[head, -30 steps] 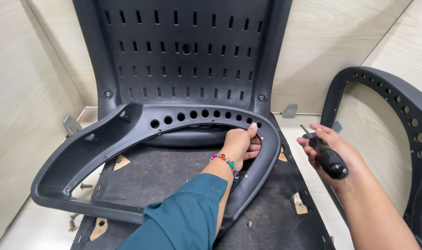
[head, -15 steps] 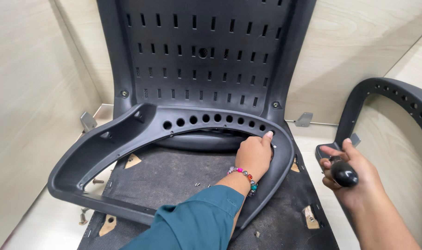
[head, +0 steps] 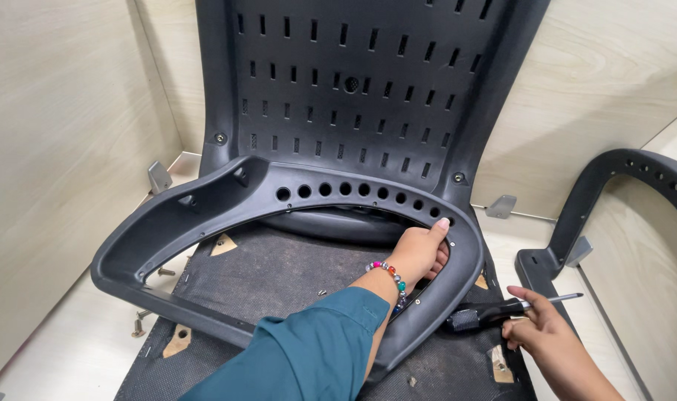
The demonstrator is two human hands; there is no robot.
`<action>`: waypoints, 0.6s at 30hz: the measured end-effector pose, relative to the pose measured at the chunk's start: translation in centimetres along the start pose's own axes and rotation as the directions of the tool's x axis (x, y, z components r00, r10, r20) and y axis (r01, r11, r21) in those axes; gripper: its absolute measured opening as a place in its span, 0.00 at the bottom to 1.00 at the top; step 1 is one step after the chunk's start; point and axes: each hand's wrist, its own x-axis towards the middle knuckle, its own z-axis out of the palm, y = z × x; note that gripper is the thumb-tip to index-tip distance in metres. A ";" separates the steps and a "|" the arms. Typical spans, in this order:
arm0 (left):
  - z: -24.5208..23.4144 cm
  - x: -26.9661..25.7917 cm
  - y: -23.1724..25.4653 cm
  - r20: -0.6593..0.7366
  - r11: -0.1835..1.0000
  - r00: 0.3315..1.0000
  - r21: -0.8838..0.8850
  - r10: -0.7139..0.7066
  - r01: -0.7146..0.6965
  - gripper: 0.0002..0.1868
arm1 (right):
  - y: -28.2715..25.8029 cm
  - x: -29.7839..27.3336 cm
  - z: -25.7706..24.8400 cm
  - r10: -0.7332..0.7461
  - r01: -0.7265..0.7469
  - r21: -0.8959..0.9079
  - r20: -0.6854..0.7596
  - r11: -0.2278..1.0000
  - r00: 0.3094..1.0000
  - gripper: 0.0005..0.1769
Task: The person attaches a black plastic frame to a chair seat using a screwdriver and multiple screws. They align the frame, insert screws into pre-drilled holes, and tighten them one by one. The person flips the frame to check alignment and continues fastening until the frame is secured to the seat.
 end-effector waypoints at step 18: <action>-0.2 -1.3 1.5 0.043 0.998 0.997 0.007 -0.068 0.068 0.30 | -1.7 -0.4 -1.6 -0.526 0.080 -0.779 -0.339 0.622 0.780 0.24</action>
